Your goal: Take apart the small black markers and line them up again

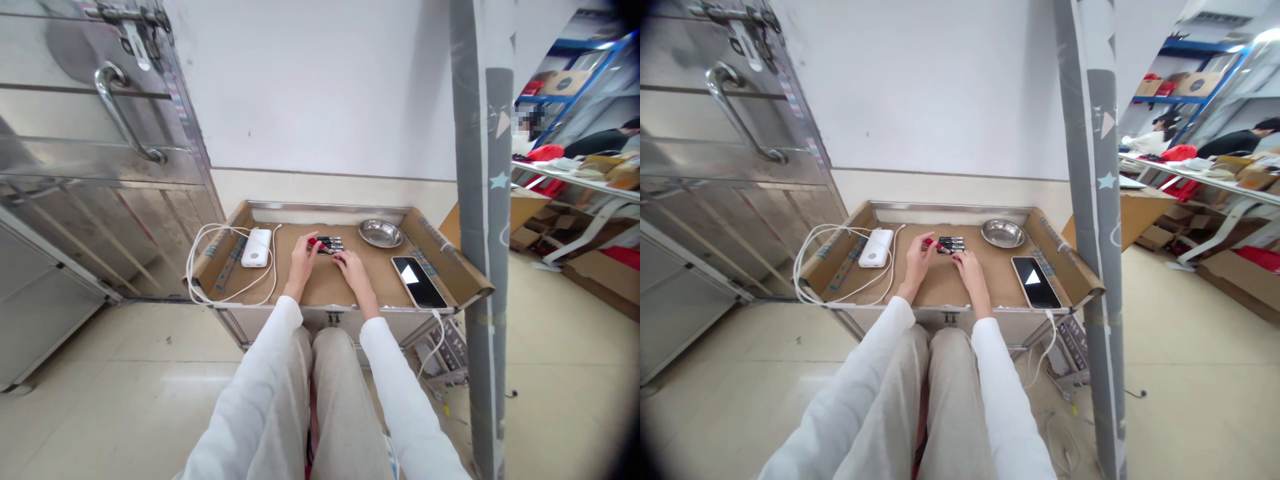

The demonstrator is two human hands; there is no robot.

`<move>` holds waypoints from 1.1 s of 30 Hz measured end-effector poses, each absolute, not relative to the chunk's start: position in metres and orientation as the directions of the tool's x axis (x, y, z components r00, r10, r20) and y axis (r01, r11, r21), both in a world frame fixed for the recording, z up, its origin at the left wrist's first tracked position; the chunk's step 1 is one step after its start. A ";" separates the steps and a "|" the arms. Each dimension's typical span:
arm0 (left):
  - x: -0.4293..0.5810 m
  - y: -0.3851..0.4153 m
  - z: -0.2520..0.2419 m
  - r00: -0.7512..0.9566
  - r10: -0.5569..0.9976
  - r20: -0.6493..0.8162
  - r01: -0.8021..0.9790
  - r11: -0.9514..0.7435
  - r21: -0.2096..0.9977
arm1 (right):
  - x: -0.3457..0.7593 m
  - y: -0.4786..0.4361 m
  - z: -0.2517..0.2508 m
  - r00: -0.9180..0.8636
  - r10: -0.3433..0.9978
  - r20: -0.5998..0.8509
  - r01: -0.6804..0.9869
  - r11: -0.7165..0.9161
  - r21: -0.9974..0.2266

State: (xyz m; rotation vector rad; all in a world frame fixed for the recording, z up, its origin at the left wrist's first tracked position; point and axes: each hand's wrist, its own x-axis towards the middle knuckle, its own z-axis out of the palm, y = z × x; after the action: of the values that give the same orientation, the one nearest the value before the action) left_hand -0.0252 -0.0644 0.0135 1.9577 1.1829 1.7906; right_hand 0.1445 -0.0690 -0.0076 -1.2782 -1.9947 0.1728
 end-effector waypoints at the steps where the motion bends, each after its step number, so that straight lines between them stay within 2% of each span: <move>1: -0.026 -0.064 0.013 -0.096 0.684 0.723 0.401 -0.638 0.657 | 0.144 -0.070 -0.007 -0.219 0.829 0.514 0.736 0.487 -0.472; 4: -0.027 -0.064 0.011 -0.094 0.692 0.716 0.406 -0.630 0.662 | 0.145 -0.073 -0.005 -0.185 0.828 0.529 0.773 0.455 -0.442; 8: -0.026 -0.065 0.009 0.143 0.726 0.673 0.418 -0.661 0.623 | 0.145 -0.076 -0.002 -0.091 0.805 0.586 0.814 0.399 -0.421; 11: -0.024 -0.066 0.007 0.301 0.732 0.612 0.512 -0.665 0.544 | 0.144 -0.079 0.000 -0.064 0.798 0.599 0.815 0.388 -0.430; 14: -0.023 -0.064 0.006 0.379 0.731 0.568 0.614 -0.657 0.437 | 0.143 -0.081 0.002 -0.081 0.799 0.596 0.802 0.407 -0.437; 16: -0.022 -0.062 0.005 0.414 0.727 0.547 0.626 -0.664 0.408 | 0.143 -0.082 0.002 -0.108 0.801 0.589 0.795 0.425 -0.432; 22: -0.020 -0.055 -0.004 0.383 0.744 0.547 0.583 -0.654 0.482 | 0.144 -0.079 -0.002 -0.234 0.805 0.545 0.733 0.515 -0.445; 26: -0.020 -0.049 -0.012 0.341 0.774 0.534 0.560 -0.624 0.545 | 0.144 -0.077 -0.004 -0.220 0.808 0.547 0.725 0.511 -0.463; 33: -0.021 -0.045 -0.017 0.306 0.744 0.593 0.602 -0.635 0.485 | 0.144 -0.082 0.001 -0.165 0.813 0.558 0.773 0.458 -0.439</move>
State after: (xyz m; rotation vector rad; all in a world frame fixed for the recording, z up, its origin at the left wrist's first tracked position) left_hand -0.0207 -0.0452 -0.0167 2.3949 1.2477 1.2342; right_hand 0.1440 -0.0822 0.0006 -1.3248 -1.9445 0.0665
